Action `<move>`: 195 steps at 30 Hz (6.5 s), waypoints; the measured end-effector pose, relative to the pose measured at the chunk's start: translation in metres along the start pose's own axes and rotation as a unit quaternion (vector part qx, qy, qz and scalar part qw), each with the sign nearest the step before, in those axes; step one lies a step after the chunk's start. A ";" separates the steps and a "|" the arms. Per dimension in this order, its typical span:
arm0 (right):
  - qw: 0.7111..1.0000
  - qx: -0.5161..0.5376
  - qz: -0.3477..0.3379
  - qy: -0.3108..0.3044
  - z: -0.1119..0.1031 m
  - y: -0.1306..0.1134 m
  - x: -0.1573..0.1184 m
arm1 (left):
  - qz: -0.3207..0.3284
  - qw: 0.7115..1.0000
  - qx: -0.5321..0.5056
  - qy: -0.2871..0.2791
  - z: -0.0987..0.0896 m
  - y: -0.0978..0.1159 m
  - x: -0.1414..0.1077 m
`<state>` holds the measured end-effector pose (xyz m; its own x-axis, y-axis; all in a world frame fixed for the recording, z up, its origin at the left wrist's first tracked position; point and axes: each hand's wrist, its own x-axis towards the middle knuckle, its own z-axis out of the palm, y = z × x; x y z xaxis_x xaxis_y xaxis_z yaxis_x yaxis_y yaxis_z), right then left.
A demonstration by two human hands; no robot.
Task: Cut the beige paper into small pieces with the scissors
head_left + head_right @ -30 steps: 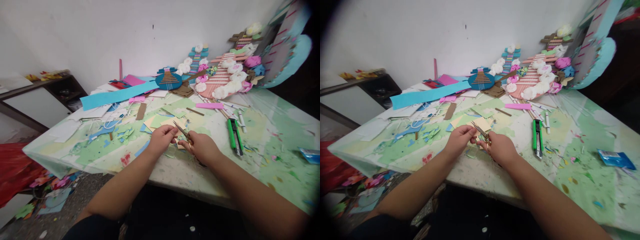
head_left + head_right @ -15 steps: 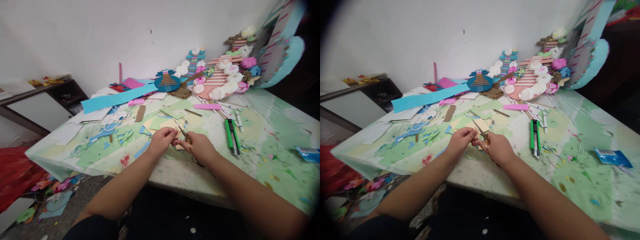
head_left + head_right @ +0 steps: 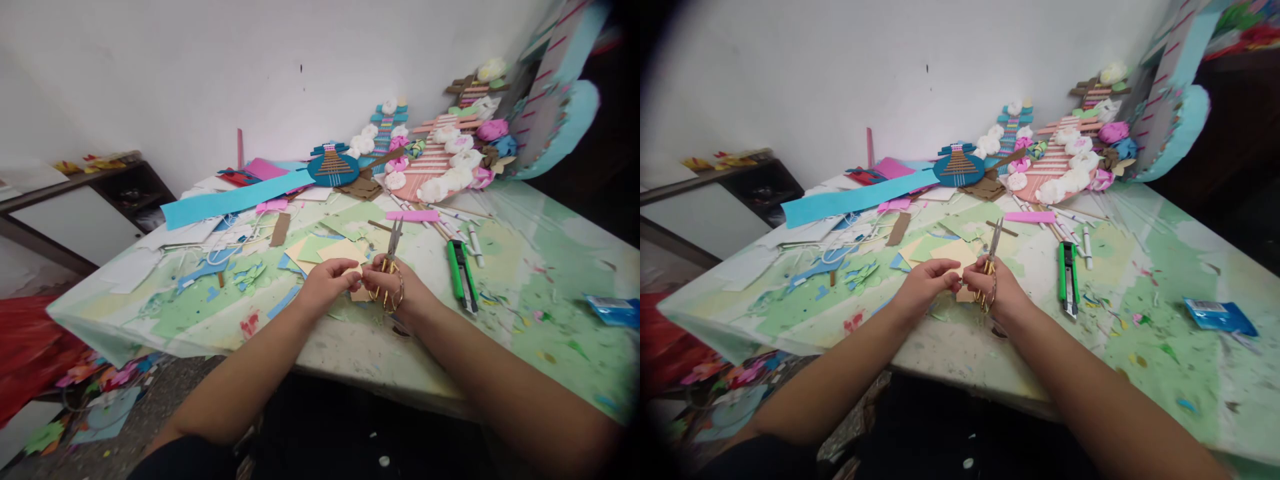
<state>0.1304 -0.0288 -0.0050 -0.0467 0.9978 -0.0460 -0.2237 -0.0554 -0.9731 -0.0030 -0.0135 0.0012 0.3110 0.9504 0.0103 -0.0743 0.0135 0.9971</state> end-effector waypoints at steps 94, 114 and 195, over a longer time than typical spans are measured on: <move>0.730 -0.671 -0.128 -0.010 0.008 -0.003 -0.019 | 0.013 0.995 -0.099 -0.004 -0.015 0.018 -0.007; 0.716 -0.687 -0.116 -0.049 0.011 -0.005 -0.022 | 0.071 0.996 0.060 0.017 -0.024 0.021 -0.011; 0.799 -0.589 -0.097 -0.069 0.005 -0.010 -0.019 | 0.076 0.996 -0.042 0.017 -0.015 0.012 -0.004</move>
<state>0.1290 -0.0476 0.0068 -0.2485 0.9655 0.0780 0.8284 0.2536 -0.4994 -0.0195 -0.0121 0.0118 0.2575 0.9534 0.1569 -0.1976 -0.1070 0.9744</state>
